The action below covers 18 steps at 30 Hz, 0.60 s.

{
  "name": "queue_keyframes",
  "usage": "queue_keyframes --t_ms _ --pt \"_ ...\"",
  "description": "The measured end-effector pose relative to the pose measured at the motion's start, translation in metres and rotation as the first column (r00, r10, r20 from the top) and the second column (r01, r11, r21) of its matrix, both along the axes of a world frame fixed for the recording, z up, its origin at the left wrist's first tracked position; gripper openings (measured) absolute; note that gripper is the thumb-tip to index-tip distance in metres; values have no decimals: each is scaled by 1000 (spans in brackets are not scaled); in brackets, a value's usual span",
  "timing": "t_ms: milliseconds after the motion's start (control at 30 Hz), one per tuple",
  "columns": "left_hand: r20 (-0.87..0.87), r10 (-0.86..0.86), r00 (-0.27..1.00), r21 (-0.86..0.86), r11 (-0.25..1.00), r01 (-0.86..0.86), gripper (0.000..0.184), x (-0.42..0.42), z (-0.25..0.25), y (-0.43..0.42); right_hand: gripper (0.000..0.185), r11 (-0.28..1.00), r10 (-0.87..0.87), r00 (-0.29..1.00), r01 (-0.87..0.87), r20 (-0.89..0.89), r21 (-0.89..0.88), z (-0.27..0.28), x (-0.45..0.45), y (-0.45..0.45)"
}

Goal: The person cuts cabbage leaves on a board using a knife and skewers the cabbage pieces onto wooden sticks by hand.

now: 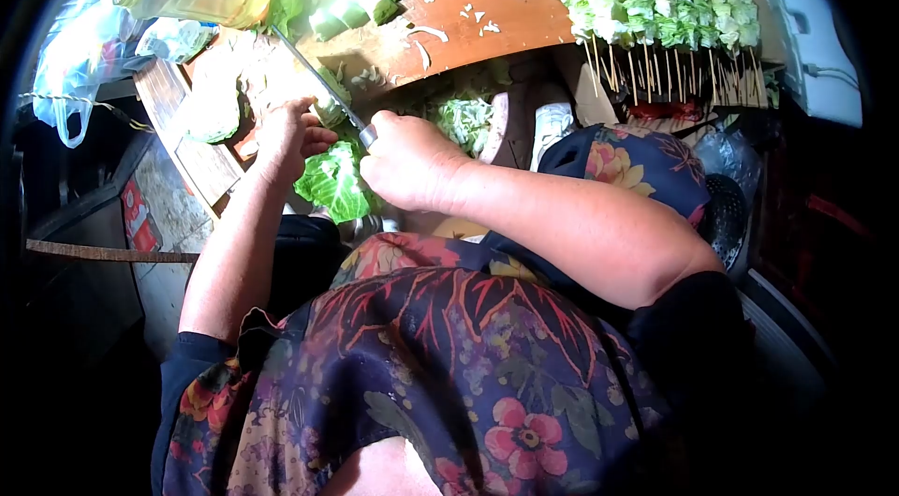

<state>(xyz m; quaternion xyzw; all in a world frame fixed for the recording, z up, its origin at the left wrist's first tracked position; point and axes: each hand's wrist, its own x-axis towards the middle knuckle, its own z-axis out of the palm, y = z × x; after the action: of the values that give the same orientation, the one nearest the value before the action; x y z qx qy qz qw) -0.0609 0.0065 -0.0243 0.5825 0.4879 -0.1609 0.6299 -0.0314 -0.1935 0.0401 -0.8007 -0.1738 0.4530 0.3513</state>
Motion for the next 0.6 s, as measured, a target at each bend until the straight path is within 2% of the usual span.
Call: queue_keyframes --t_ms 67,133,267,367,433,600 --pt "-4 12 1000 -13 1000 -12 42 1 0 -4 34 999 0 1000 -2 -31 -48 1 -3 2" --pt "17 16 1000 -12 1000 -16 44 0 5 -9 32 999 45 993 -43 113 -21 -5 -12 4" --pt "124 -80 989 -9 997 81 45 -5 1 -9 33 998 63 996 -61 65 -26 -4 -15 8" --pt "76 -126 989 24 992 124 41 -2 -2 -5 32 997 74 994 -75 81 9 -6 -13 9" --pt "4 -105 994 -19 994 105 39 0 -11 2 31 997 77 993 -79 89 24 -6 -12 9" --pt "-74 -93 993 18 995 95 39 9 -1 -1 31 996 87 996 -86 -32 26 -2 -2 13"
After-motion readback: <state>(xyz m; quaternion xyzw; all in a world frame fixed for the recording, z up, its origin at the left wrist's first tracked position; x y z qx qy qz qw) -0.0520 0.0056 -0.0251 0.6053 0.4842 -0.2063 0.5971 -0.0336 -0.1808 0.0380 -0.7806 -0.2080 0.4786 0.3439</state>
